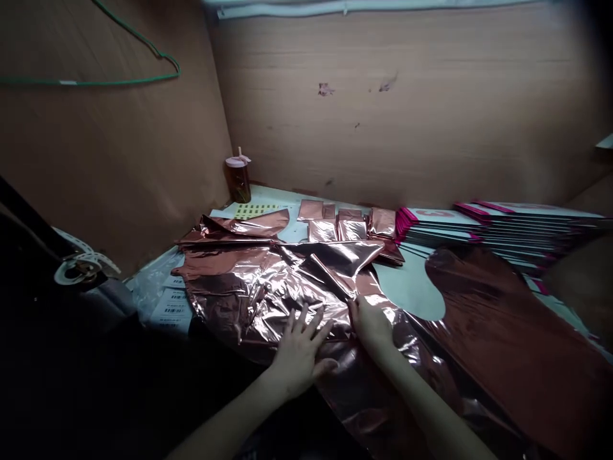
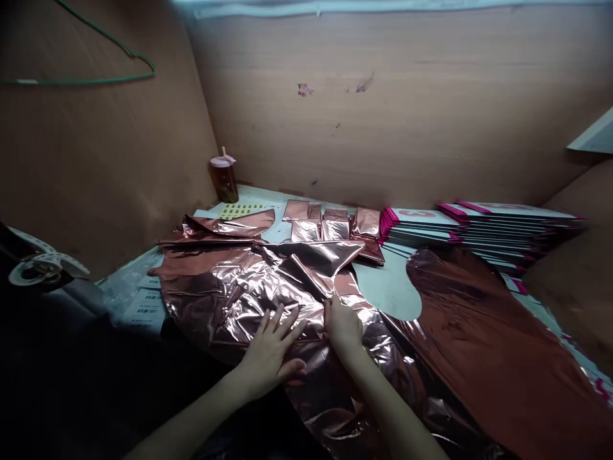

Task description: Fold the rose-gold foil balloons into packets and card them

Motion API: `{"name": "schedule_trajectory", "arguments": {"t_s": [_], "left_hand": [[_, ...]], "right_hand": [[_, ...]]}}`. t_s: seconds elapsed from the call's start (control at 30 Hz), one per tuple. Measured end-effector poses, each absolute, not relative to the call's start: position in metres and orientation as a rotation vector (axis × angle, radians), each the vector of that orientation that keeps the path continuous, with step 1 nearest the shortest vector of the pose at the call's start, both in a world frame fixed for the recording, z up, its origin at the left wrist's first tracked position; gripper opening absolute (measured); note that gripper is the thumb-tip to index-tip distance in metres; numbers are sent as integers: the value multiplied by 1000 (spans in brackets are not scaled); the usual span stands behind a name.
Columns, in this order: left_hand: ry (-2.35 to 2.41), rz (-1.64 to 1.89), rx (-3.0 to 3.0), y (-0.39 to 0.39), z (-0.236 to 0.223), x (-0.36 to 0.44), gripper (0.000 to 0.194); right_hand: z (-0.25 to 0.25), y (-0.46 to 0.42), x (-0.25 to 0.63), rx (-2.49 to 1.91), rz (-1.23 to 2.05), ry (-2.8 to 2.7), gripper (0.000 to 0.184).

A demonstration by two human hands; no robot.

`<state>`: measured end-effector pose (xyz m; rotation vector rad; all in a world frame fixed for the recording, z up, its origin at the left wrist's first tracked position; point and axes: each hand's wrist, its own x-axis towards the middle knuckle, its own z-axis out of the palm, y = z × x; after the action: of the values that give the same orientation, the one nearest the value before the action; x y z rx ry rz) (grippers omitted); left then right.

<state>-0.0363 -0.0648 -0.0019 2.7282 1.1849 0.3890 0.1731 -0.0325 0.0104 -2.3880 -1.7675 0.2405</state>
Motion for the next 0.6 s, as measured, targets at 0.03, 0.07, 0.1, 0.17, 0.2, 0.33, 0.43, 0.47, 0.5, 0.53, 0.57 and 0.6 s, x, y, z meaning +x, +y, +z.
{"name": "schedule_trajectory", "arguments": {"t_s": [0.03, 0.07, 0.1, 0.17, 0.2, 0.33, 0.43, 0.47, 0.5, 0.53, 0.57, 0.6], "left_hand": [[1151, 319, 2709, -66, -3, -34, 71], [1161, 264, 2679, -65, -3, -33, 73], [1181, 217, 2651, -64, -1, -33, 74], [1186, 134, 2613, -62, 4, -34, 75], [1181, 101, 2598, -61, 7, -34, 76], [1158, 11, 2568, -61, 15, -27, 81], [1159, 75, 2591, -60, 24, -35, 80], [1154, 127, 2582, -59, 28, -44, 79], [1142, 181, 2556, -57, 34, -57, 75], [1108, 220, 2512, -55, 39, -72, 69], [1053, 239, 2443, -52, 45, -88, 62], [987, 240, 2350, -49, 50, -105, 54]], "right_hand": [[11, -36, 175, -2419, 191, -1782, 32], [13, -40, 178, -2447, 138, -1792, 33], [15, -46, 184, -2472, 85, -1797, 34], [19, -61, 197, -2475, -10, -1828, 32], [21, -70, 203, -2392, -53, -1917, 30], [17, -91, 218, -1517, -282, -2445, 29], [9, -94, 222, -1148, -229, -2498, 34], [8, -96, 224, -1115, -104, -2481, 35], [8, -98, 228, -1121, 69, -2445, 35], [10, -102, 232, -1165, 274, -2388, 36], [13, -107, 237, -1239, 486, -2301, 35], [17, -111, 243, -1322, 686, -2184, 32]]}}
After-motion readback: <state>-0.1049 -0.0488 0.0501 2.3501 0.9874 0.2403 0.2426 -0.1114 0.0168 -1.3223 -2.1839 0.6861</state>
